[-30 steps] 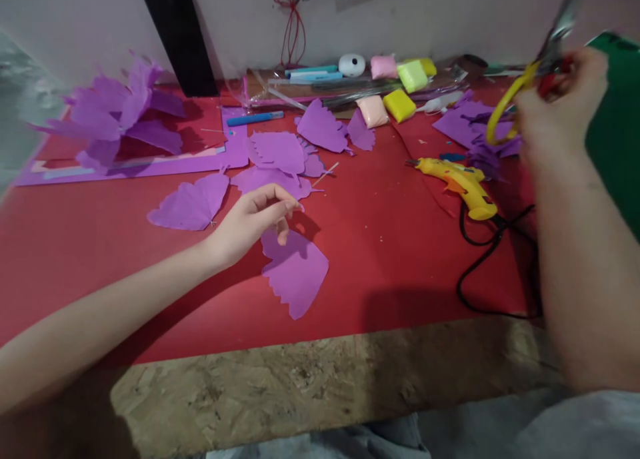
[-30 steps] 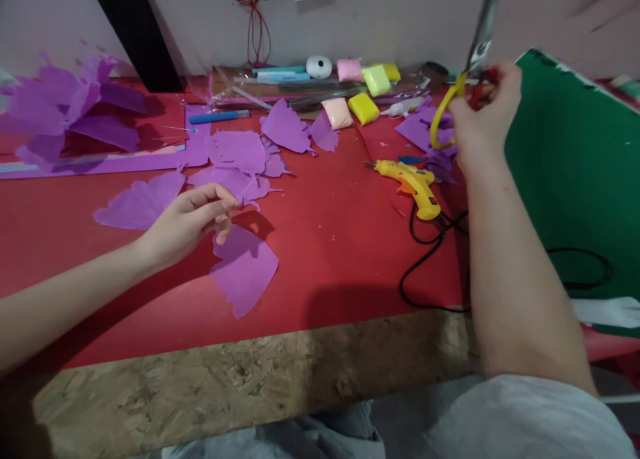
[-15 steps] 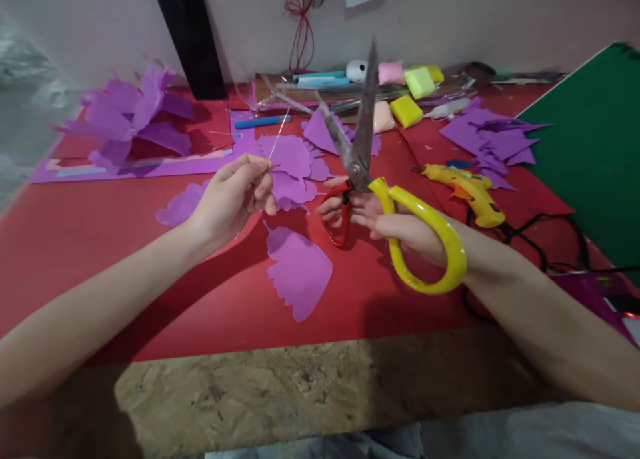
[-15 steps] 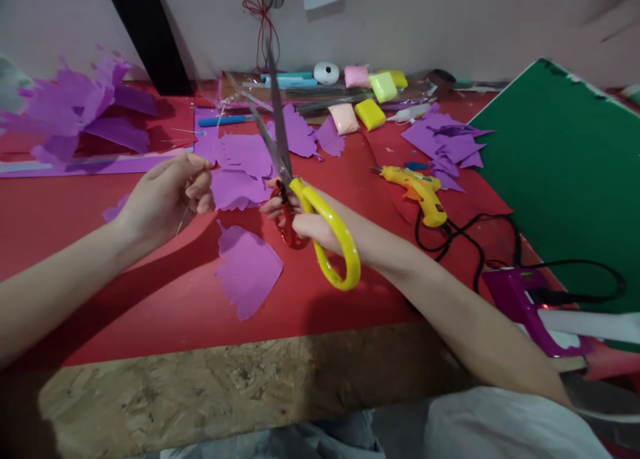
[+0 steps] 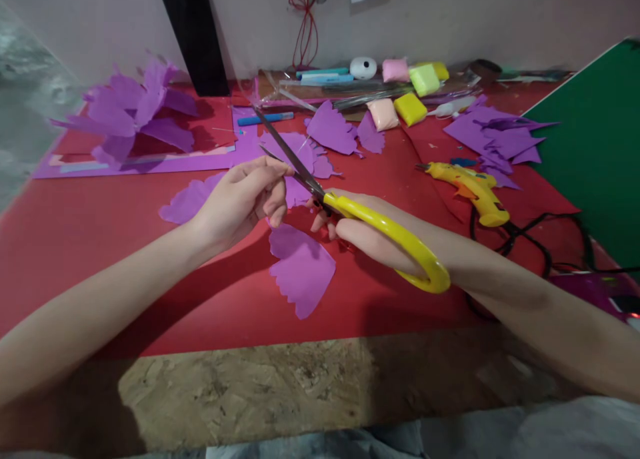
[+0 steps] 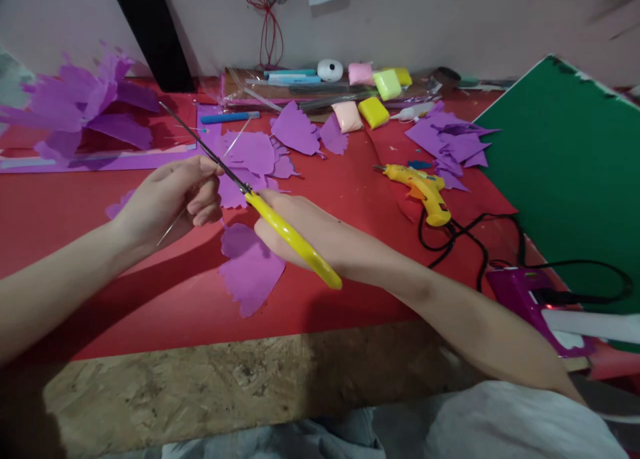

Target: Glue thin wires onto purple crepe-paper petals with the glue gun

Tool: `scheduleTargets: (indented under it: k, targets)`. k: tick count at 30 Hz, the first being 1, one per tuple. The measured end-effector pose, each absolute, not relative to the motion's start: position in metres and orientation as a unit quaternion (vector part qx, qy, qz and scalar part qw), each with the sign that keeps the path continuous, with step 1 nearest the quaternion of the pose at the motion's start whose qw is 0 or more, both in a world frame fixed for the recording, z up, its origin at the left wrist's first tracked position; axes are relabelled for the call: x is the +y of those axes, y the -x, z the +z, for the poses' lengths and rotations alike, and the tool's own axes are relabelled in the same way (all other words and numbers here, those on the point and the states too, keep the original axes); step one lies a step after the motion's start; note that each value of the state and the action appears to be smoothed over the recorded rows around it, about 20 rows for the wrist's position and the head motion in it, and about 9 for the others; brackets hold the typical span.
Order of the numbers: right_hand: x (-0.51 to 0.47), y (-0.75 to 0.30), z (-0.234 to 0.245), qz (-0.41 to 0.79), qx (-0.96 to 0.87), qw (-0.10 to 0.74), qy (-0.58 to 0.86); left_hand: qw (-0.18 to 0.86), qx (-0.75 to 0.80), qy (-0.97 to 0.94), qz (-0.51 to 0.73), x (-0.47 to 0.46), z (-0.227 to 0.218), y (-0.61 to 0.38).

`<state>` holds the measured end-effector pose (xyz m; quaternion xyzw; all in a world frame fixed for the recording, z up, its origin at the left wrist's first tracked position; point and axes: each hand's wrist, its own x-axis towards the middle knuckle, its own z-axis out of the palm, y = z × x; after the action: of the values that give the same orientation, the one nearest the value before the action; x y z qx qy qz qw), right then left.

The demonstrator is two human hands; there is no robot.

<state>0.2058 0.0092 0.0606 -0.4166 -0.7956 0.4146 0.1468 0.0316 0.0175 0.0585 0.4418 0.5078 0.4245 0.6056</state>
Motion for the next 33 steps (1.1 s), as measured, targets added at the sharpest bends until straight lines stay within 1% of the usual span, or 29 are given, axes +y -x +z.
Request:
scheduleTargets:
  k: [4, 16, 22, 27, 31, 33]
  targets:
    - [0.008, -0.200, 0.071, 0.418, -0.792, 0.102, 0.433, 0.624, 0.499, -0.445, 0.405, 0.014, 0.060, -0.033]
    - [0.018, -0.195, 0.073, 0.361, -0.806, 0.108, 0.457, 0.627, 0.505, -0.433, 0.405, 0.021, 0.061, -0.038]
    - [0.037, -0.198, 0.072, 0.322, -0.793, 0.139, 0.498, 0.620, 0.497, -0.479, 0.373, 0.048, 0.060, -0.047]
    - [0.049, -0.203, 0.063, 0.350, -0.772, 0.169, 0.503, 0.621, 0.498, -0.482, 0.366, 0.061, 0.061, -0.052]
    - [0.054, -0.198, 0.066, 0.348, -0.773, 0.161, 0.505, 0.618, 0.523, -0.472, 0.350, 0.064, 0.063, -0.049]
    - [0.056, -0.195, 0.069, 0.379, -0.746, 0.163, 0.523, 0.624, 0.531, -0.466, 0.335, 0.064, 0.064, -0.045]
